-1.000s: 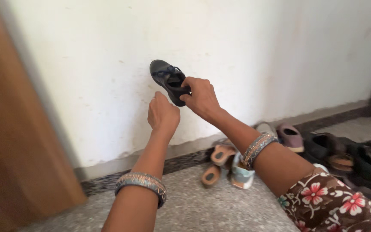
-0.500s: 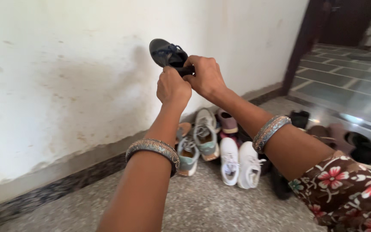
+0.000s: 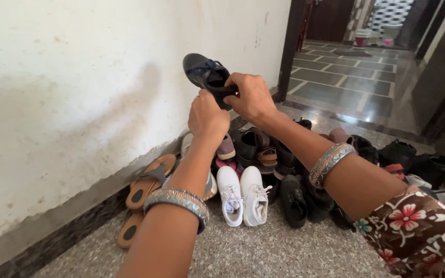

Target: The person removes various shoes from a wooden cabinet and places them on the floor near a staircase. The person handles multiple pairs of shoes, including sneakers, sandals, and formal shoes, one at a time.

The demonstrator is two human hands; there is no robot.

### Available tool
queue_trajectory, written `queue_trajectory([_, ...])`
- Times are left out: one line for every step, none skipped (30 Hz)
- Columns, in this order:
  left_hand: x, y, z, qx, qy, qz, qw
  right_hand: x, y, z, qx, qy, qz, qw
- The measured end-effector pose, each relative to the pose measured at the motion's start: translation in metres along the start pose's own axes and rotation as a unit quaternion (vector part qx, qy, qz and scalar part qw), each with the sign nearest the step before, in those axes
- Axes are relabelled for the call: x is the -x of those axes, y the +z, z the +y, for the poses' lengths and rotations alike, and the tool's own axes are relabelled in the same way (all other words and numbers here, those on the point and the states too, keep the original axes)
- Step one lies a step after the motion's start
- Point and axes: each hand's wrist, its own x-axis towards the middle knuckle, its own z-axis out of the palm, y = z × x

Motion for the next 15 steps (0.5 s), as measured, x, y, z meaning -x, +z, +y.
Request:
queue_trajectory([-0.002,0.007,-0.002,0.000,0.008,-0.009,1.000,0.000,0.001,0.008,-0.001,0.010,0.001,1.000])
queue_trajectory([-0.003,0.015,-0.005,0.001,0.016,-0.018,1.000,0.001,0.003,0.016,-0.001,0.019,0.002,1.000])
queue_trajectory([-0.004,0.022,-0.007,0.001,0.023,-0.027,0.999,0.002,0.004,0.024,-0.002,0.029,0.002,1.000])
queue_trajectory([-0.005,0.029,-0.009,0.003,0.029,-0.035,0.999,0.003,0.005,0.033,0.004,0.030,-0.001,1.000])
queue_trajectory([-0.007,0.035,-0.011,0.004,0.036,-0.043,0.998,0.003,0.004,0.041,0.010,0.032,-0.002,0.999])
queue_trajectory([-0.008,0.040,-0.012,0.005,0.043,-0.050,0.998,0.004,0.004,0.050,0.015,0.034,-0.004,0.999])
queue_trajectory([-0.008,0.046,-0.013,0.005,0.052,-0.059,0.997,0.005,0.004,0.058,0.021,0.038,-0.005,0.999])
queue_trajectory([-0.008,0.050,-0.015,0.006,0.062,-0.068,0.996,0.006,0.004,0.066,0.027,0.043,-0.006,0.999])
queue_trajectory([-0.009,0.054,-0.015,0.006,0.074,-0.076,0.994,0.006,0.002,0.074,0.034,0.046,-0.005,0.998])
queue_trajectory([-0.010,0.058,-0.014,-0.003,0.077,-0.092,0.993,0.006,0.001,0.082,0.042,0.053,-0.001,0.998])
queue_trajectory([-0.011,0.062,-0.014,-0.013,0.081,-0.107,0.991,0.007,0.001,0.089,0.050,0.059,0.002,0.997])
queue_trajectory([-0.011,0.066,-0.014,-0.022,0.084,-0.122,0.989,0.008,0.000,0.097,0.059,0.065,0.004,0.996])
queue_trajectory([-0.012,0.070,-0.014,-0.022,0.085,-0.127,0.988,0.008,0.000,0.105,0.068,0.076,0.001,0.995])
queue_trajectory([-0.013,0.074,-0.014,-0.022,0.085,-0.132,0.987,0.008,-0.001,0.113,0.078,0.088,-0.002,0.993])
queue_trajectory([-0.014,0.079,-0.015,-0.021,0.085,-0.137,0.987,0.009,-0.002,0.121,0.087,0.100,-0.006,0.991])
